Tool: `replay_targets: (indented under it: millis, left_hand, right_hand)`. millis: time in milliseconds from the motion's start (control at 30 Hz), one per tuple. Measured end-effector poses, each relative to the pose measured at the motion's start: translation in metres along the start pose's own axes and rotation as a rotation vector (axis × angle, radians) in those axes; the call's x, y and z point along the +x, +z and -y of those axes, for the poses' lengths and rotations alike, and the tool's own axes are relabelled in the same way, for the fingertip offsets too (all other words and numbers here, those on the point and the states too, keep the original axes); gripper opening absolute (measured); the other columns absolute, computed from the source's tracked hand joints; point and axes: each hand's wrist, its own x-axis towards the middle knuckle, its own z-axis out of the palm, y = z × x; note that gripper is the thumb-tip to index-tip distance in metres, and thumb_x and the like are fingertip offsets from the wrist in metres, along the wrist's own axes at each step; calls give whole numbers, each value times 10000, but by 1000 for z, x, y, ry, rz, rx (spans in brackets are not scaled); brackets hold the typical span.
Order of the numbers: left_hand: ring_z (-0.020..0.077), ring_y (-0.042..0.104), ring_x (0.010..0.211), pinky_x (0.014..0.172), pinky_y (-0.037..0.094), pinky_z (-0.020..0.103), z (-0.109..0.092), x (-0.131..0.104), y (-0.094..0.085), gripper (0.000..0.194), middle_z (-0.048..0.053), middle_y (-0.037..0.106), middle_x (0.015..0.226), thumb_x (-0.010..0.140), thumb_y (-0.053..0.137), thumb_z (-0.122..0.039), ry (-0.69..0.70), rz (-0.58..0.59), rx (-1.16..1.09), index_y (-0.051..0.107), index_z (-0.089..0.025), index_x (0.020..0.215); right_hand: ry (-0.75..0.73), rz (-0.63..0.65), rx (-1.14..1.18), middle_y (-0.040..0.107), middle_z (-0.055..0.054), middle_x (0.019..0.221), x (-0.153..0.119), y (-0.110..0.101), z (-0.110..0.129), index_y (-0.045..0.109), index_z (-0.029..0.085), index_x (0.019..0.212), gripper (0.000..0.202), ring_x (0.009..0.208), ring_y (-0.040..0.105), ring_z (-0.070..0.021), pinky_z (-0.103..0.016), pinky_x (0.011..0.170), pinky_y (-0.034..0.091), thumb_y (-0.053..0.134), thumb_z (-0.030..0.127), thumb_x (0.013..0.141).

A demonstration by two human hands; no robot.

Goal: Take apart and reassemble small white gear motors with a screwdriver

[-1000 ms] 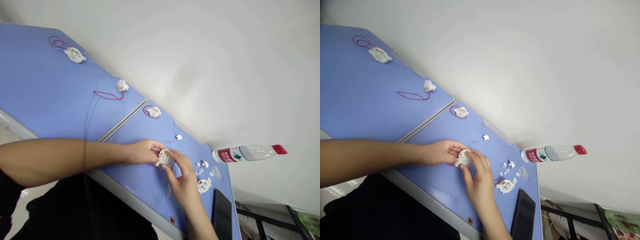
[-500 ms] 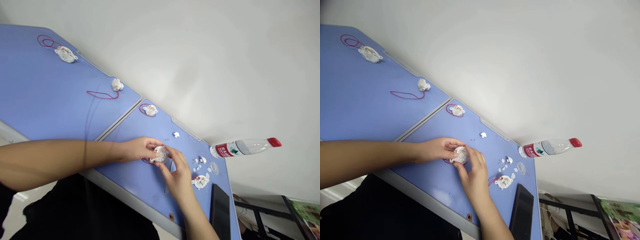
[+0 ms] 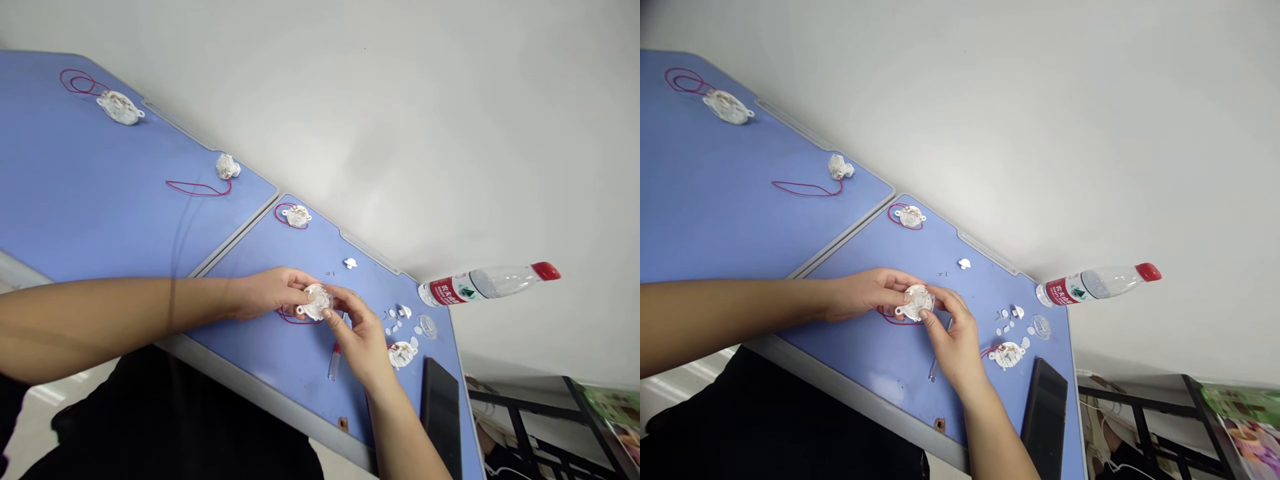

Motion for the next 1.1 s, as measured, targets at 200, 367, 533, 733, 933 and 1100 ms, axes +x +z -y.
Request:
replay_targets:
  millis: [200, 367, 533, 733, 933, 1100]
  left_hand:
    - [106, 560, 693, 654, 405, 224, 3, 2, -3, 368, 36, 675, 887, 712, 713, -248, 5, -12, -30, 686, -146, 1065]
    - [99, 574, 692, 641, 404, 210, 5, 2, -4, 356, 40, 689, 923, 710, 716, -244, -17, -43, -35, 690, -150, 1053]
    - [122, 616, 766, 717, 461, 233, 4, 1, -2, 387, 65, 705, 993, 685, 752, -223, -40, -43, -85, 685, -142, 1057]
    - [174, 647, 902, 825, 502, 291, 9, 4, -4, 406, 72, 705, 1022, 667, 787, -229, -42, -56, -127, 676, -143, 1048]
    - [188, 652, 961, 853, 525, 311, 10, 3, -2, 392, 77, 692, 1058, 678, 785, -196, -44, -65, -175, 656, -145, 1045]
    - [181, 655, 935, 843, 530, 318, 10, 3, -2, 434, 86, 684, 1067, 661, 780, -141, -57, -96, -178, 626, -127, 1067]
  right_hand:
    - [-85, -19, -57, 682, -60, 1049, 3, -1, -1, 663, 247, 1129, 275, 937, 606, -210, -387, 873, 496, 618, 239, 858]
    - [-82, -21, -55, 678, -60, 1035, 3, 1, -2, 660, 245, 1126, 271, 909, 610, -202, -368, 840, 510, 617, 230, 859]
    - [-108, -39, -70, 676, -64, 1019, 3, 4, -4, 655, 235, 1123, 257, 891, 615, -201, -361, 821, 516, 607, 247, 870]
    - [-146, -48, -116, 674, -76, 1043, 2, 7, -9, 647, 232, 1133, 262, 924, 615, -214, -378, 834, 514, 611, 280, 877]
    - [-143, -45, -126, 667, -79, 1047, 3, 8, -9, 638, 235, 1140, 263, 923, 617, -218, -381, 822, 522, 605, 282, 883]
    - [-144, -31, -106, 658, -76, 1038, 3, 8, -7, 633, 232, 1132, 258, 912, 612, -211, -370, 815, 524, 605, 264, 878]
